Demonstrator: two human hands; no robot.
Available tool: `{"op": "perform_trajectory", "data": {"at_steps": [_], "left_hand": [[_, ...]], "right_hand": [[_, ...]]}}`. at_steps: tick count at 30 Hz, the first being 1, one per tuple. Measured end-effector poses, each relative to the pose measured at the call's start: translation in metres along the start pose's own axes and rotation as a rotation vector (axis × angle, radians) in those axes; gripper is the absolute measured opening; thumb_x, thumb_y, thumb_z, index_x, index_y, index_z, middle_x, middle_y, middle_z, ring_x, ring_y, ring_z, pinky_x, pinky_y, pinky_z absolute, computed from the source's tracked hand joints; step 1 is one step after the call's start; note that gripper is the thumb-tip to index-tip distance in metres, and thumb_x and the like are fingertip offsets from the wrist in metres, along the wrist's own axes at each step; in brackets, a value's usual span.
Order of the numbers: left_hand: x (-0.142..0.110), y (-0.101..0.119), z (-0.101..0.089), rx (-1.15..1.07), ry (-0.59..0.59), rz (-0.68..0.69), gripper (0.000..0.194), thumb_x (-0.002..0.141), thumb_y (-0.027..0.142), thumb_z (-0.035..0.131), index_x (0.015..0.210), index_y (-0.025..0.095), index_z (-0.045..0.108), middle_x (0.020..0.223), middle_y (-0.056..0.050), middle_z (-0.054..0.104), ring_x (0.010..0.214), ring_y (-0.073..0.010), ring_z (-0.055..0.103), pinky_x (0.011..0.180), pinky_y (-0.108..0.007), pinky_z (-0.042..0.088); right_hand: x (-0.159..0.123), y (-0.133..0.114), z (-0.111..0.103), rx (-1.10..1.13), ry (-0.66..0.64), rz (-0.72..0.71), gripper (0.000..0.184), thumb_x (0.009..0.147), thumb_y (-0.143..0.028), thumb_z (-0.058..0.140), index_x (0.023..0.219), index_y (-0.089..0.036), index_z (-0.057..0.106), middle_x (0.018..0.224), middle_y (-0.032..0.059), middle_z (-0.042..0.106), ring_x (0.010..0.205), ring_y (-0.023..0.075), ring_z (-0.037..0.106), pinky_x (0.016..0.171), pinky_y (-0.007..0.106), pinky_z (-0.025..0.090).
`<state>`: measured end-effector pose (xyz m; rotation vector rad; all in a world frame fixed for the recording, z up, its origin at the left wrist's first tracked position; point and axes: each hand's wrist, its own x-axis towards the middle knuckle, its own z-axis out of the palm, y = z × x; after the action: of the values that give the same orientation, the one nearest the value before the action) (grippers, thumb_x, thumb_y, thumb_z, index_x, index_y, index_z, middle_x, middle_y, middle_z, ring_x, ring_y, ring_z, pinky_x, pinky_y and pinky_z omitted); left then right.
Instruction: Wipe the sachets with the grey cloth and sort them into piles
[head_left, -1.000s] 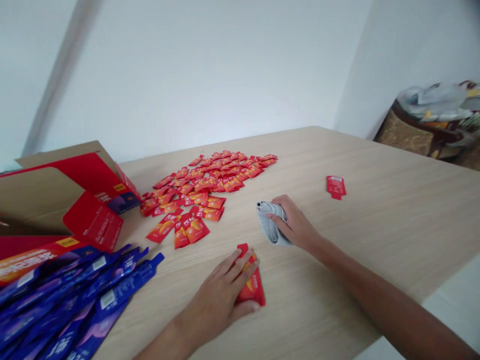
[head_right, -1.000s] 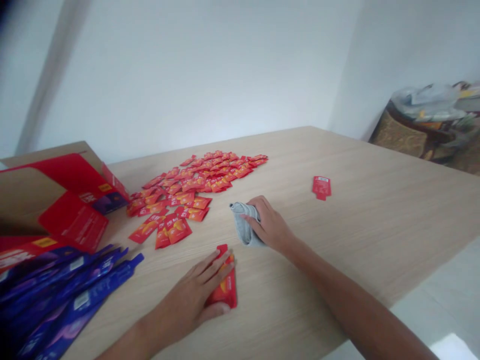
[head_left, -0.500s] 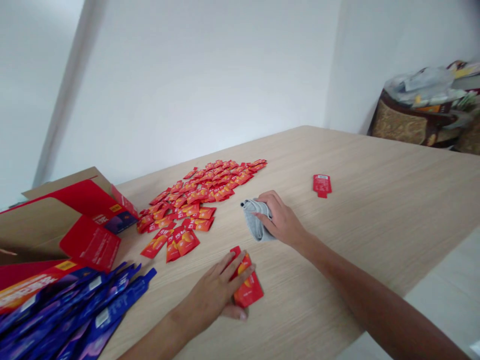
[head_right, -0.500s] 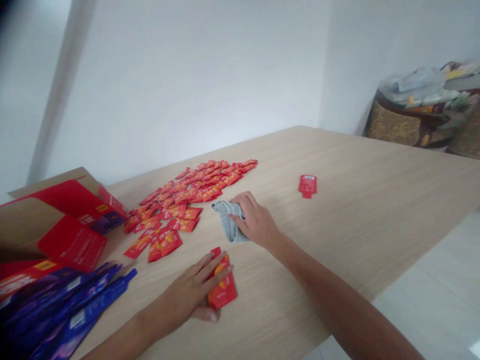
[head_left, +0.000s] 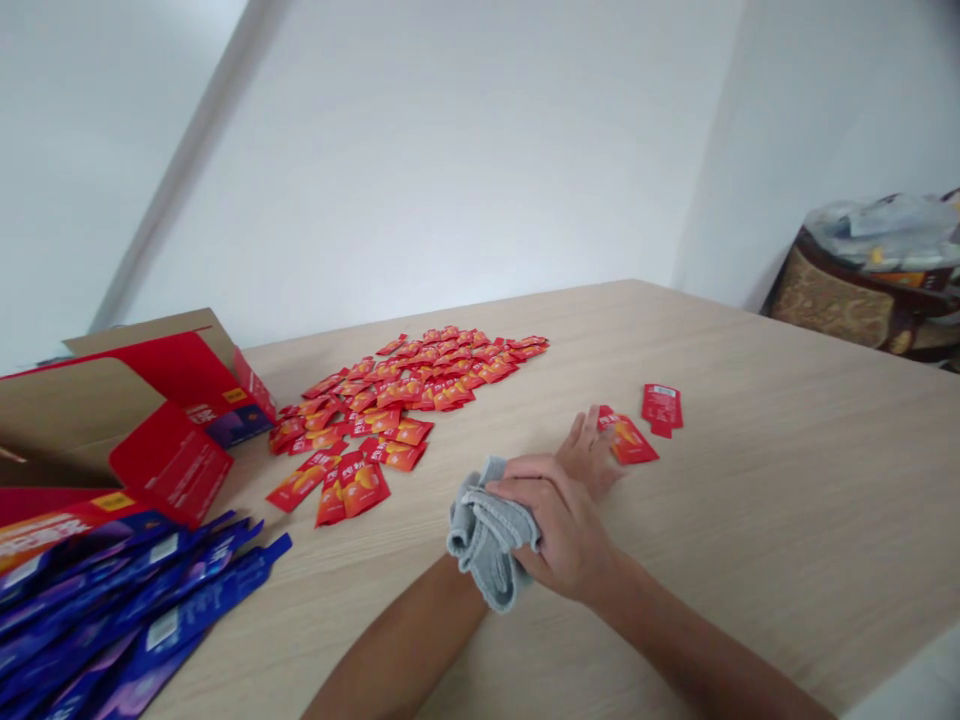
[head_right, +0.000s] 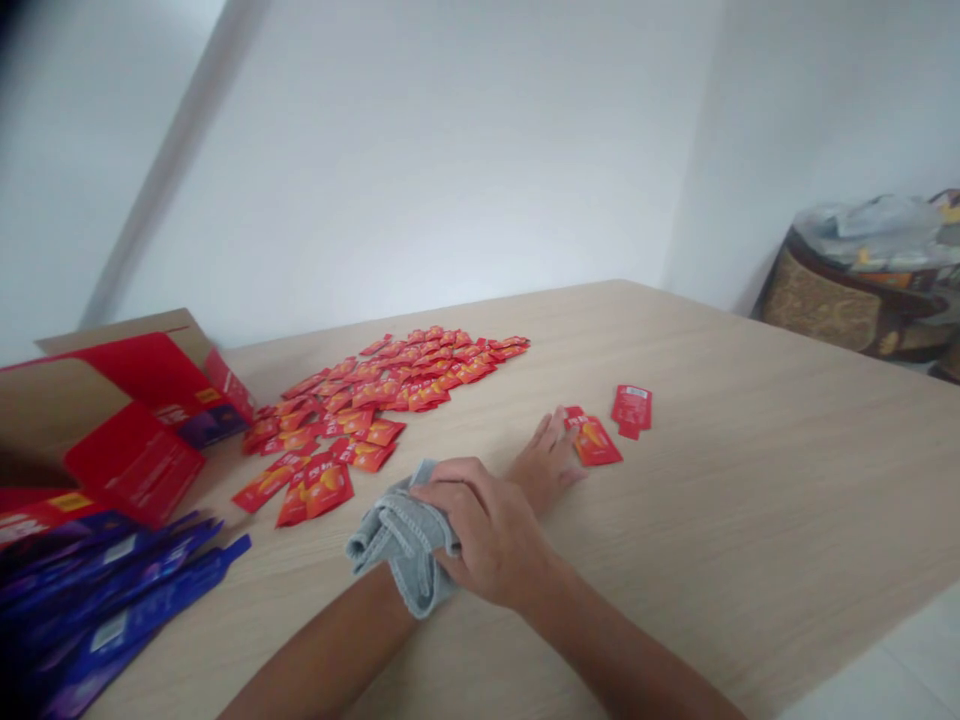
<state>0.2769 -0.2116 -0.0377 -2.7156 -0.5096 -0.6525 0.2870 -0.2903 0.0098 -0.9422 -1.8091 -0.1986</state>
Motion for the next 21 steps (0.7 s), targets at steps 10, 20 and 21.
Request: {"op": "perform_trajectory", "data": {"at_steps": [10, 20, 21], "left_hand": [[-0.109, -0.095, -0.022, -0.088, -0.317, -0.129, 0.024, 0.101, 0.038, 0.059, 0.098, 0.016, 0.068, 0.101, -0.004, 0.069, 0.096, -0.0182, 0.066, 0.090, -0.038, 0.054], [-0.190, -0.183, -0.063, 0.179, -0.371, -0.805, 0.065, 0.098, 0.063, 0.050, 0.135, 0.009, 0.057, 0.140, -0.022, 0.053, 0.131, -0.0363, 0.048, 0.107, -0.051, 0.040], [-0.193, -0.185, -0.063, 0.167, -0.401, -0.814, 0.064, 0.099, 0.063, 0.049, 0.135, 0.011, 0.057, 0.139, -0.020, 0.055, 0.130, -0.0340, 0.050, 0.108, -0.050, 0.041]], "right_hand": [[-0.016, -0.020, 0.021, 0.059, -0.177, -0.053, 0.035, 0.095, -0.027, 0.051, 0.130, -0.020, 0.054, 0.116, 0.0121, 0.065, 0.107, 0.0244, 0.065, 0.084, 0.035, 0.058], [-0.027, -0.006, 0.037, 0.154, -0.339, 0.081, 0.033, 0.100, -0.038, 0.052, 0.129, -0.024, 0.054, 0.116, 0.0104, 0.064, 0.104, 0.0228, 0.066, 0.083, 0.035, 0.058], [-0.028, -0.005, 0.037, 0.151, -0.348, 0.097, 0.033, 0.100, -0.039, 0.052, 0.129, -0.024, 0.054, 0.116, 0.0103, 0.064, 0.104, 0.0227, 0.067, 0.083, 0.035, 0.058]]}}
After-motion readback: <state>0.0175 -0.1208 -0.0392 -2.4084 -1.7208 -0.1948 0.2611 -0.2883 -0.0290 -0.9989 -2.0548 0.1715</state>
